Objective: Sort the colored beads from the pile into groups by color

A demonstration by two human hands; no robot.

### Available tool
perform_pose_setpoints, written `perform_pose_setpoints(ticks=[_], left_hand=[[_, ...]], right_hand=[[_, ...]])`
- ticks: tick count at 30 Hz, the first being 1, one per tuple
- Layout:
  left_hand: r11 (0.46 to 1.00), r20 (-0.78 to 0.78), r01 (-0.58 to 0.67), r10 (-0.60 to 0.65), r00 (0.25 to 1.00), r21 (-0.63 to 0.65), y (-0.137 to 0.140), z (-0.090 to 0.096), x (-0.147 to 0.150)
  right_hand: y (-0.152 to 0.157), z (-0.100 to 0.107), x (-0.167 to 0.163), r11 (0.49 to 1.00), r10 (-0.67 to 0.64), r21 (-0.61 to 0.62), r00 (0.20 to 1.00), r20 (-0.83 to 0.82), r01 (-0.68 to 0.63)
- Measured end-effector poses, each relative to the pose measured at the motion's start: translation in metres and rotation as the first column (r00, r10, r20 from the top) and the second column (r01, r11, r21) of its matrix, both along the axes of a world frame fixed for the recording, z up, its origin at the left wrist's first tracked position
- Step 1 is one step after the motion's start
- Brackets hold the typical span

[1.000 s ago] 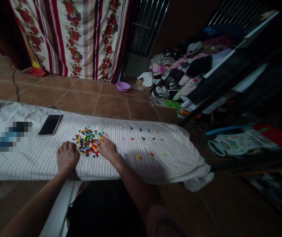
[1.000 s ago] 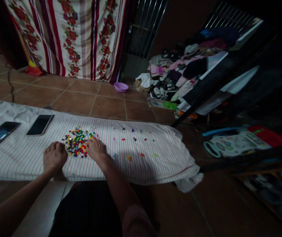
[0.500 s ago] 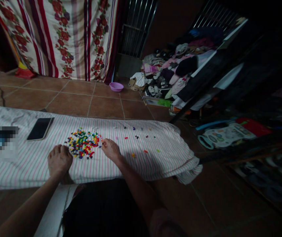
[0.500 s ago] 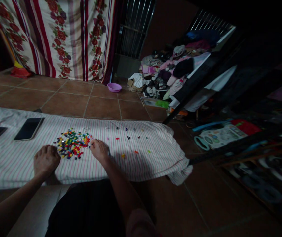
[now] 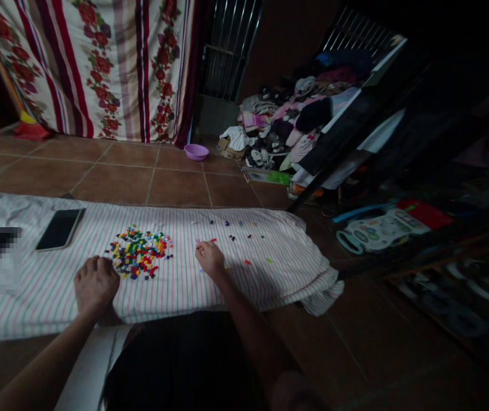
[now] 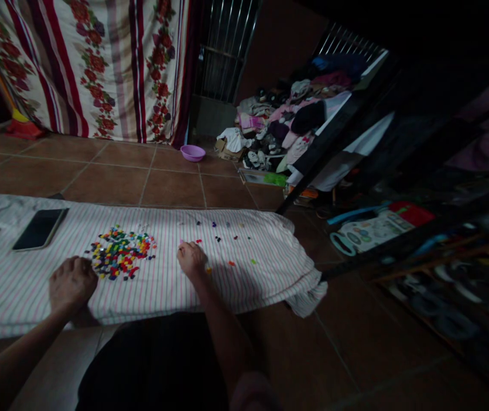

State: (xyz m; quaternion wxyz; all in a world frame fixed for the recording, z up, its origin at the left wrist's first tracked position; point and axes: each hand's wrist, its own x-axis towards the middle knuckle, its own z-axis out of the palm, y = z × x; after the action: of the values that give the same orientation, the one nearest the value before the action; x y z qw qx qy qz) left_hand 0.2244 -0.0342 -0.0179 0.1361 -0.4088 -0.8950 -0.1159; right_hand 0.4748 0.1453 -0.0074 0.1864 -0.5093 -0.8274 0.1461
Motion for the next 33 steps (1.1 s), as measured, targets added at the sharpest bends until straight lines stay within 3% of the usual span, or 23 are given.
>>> perform_pose_setpoints(ticks=[19,26,33], left_hand=[[1.000,0.017,0.000,0.000,1.000,-0.005,0.001,0.001,0.000],[1.000,0.002,0.004,-0.004,1.000,-0.023,0.001,0.001,0.000],[1.000,-0.007,-0.002,0.002,1.000,-0.023,0.002,-0.003,-0.002]], right_hand=[[0.069,-0.031,0.090,0.959,-0.199,0.190,0.976,-0.087,0.212],[0.084,-0.037,0.097,0.963,-0.179,0.181,0.976,-0.122,0.199],[0.094,-0.028,0.096,0.985,-0.133,0.115,0.990,0.044,0.127]])
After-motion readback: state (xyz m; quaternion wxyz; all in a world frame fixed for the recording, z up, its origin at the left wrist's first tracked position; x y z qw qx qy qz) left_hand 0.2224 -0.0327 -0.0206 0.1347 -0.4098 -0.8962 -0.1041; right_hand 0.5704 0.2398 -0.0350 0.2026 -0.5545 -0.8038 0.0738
